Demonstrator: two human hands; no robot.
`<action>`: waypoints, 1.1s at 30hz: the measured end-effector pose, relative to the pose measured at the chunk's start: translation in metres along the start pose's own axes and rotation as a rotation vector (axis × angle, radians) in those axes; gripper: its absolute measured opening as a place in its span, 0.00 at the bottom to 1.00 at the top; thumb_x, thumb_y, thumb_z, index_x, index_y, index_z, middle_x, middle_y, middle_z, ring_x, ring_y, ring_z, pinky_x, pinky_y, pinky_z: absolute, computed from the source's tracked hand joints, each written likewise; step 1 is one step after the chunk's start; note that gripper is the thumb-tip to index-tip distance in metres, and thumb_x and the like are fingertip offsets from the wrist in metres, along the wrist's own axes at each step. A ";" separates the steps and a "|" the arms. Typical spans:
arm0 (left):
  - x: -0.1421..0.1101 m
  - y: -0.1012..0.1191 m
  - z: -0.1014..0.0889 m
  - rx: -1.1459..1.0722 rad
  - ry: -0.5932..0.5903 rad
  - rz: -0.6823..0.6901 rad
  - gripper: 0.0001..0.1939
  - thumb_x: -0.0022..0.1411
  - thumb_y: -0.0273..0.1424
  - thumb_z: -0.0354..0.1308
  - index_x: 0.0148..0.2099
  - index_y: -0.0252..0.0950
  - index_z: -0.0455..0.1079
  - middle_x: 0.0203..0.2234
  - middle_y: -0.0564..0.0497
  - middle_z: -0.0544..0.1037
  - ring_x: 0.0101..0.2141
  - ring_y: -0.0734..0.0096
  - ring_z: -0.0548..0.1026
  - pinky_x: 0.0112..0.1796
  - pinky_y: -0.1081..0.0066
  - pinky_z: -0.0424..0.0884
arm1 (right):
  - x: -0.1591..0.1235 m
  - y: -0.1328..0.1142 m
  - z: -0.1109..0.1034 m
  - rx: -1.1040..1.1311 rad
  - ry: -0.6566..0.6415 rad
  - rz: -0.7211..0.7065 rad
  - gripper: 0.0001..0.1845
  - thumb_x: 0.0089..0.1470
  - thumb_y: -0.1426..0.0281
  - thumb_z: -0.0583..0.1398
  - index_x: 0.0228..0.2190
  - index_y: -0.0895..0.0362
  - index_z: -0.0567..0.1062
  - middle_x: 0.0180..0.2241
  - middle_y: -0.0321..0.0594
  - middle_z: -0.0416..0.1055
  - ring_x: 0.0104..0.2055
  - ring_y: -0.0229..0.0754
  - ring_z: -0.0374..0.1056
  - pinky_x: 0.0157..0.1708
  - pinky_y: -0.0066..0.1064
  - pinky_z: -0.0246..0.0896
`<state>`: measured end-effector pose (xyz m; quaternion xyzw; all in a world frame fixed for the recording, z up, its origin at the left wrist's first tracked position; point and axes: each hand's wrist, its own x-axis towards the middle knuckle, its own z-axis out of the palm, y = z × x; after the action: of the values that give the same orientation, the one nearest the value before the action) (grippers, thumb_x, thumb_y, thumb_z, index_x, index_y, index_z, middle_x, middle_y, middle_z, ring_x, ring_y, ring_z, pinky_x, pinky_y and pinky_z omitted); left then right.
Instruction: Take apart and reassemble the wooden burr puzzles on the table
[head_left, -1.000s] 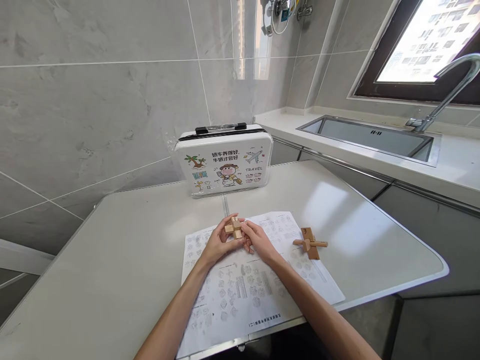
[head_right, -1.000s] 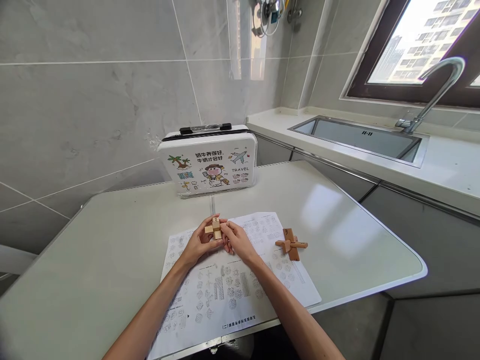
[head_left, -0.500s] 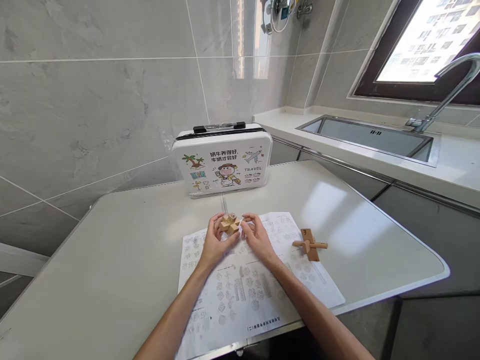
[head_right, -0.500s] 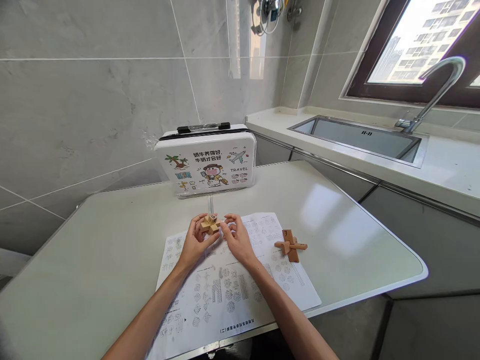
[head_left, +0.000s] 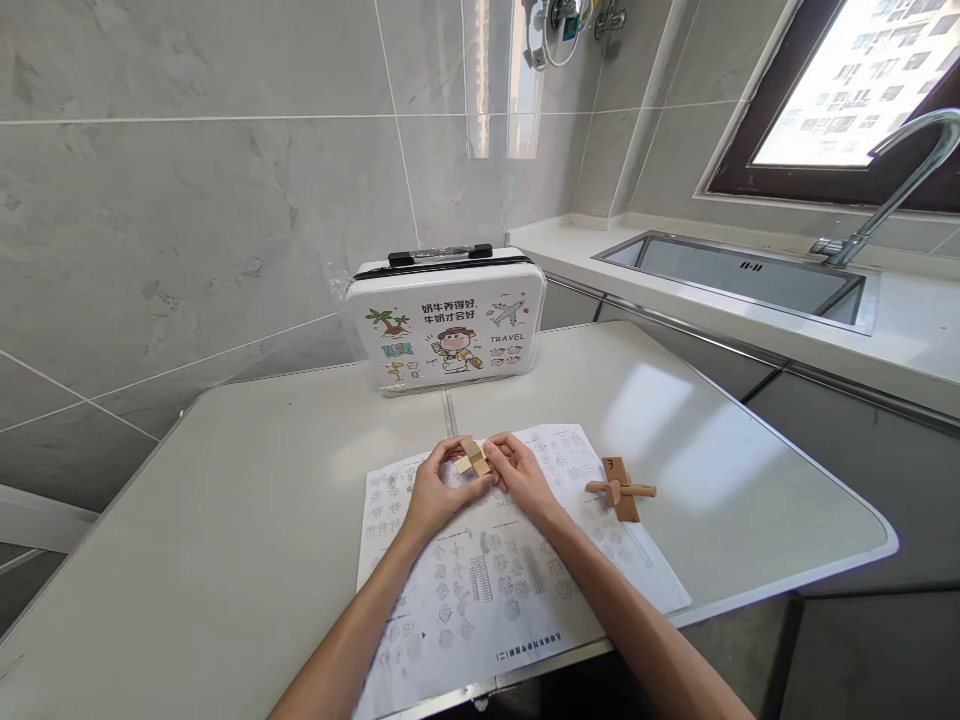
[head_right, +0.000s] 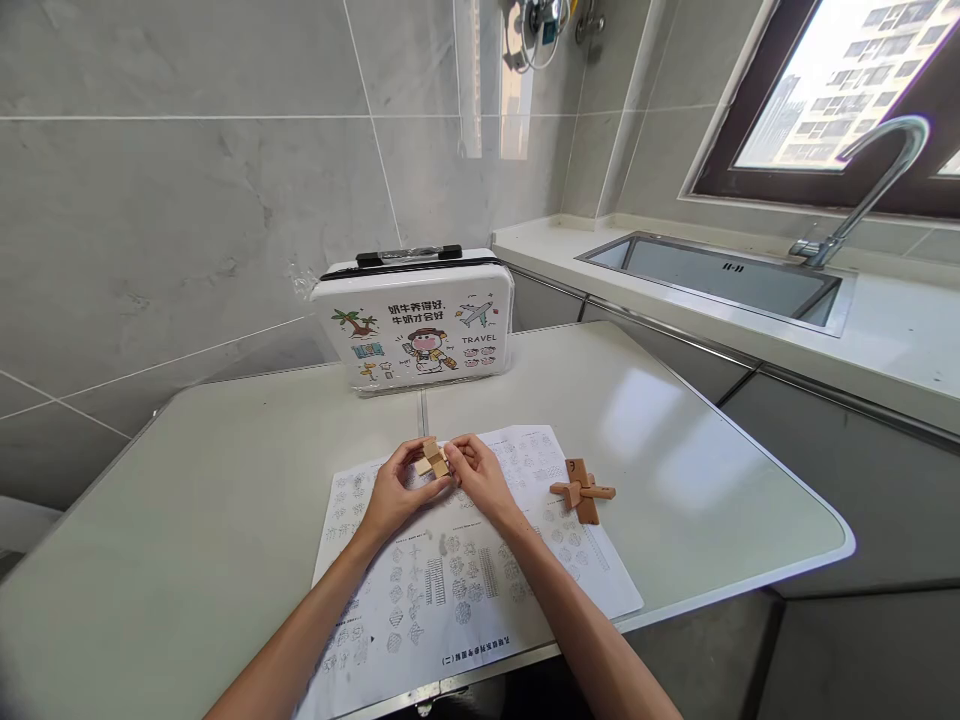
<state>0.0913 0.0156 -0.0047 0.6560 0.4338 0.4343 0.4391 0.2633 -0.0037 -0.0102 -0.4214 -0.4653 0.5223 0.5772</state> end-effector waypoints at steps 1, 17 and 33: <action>0.000 0.000 0.000 0.001 -0.002 0.004 0.32 0.51 0.40 0.78 0.57 0.41 0.76 0.52 0.42 0.83 0.55 0.48 0.79 0.58 0.54 0.72 | 0.000 0.000 0.000 0.007 -0.007 0.003 0.25 0.60 0.44 0.65 0.34 0.53 0.73 0.23 0.30 0.65 0.22 0.36 0.59 0.23 0.29 0.56; -0.009 0.009 0.009 0.299 0.071 0.339 0.25 0.64 0.30 0.69 0.62 0.46 0.71 0.55 0.46 0.79 0.57 0.55 0.76 0.61 0.52 0.71 | 0.001 0.005 -0.004 0.086 0.008 0.101 0.28 0.56 0.43 0.67 0.27 0.51 0.66 0.17 0.25 0.58 0.17 0.32 0.51 0.16 0.26 0.46; -0.007 0.001 0.011 0.223 0.013 0.145 0.25 0.64 0.35 0.68 0.62 0.43 0.70 0.54 0.45 0.81 0.54 0.54 0.80 0.58 0.53 0.73 | 0.000 0.004 -0.004 0.191 -0.021 0.148 0.28 0.58 0.47 0.66 0.23 0.52 0.62 0.17 0.25 0.55 0.17 0.31 0.50 0.17 0.27 0.44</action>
<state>0.1000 0.0067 -0.0071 0.7274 0.4337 0.4185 0.3281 0.2664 -0.0031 -0.0154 -0.3922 -0.3868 0.6099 0.5697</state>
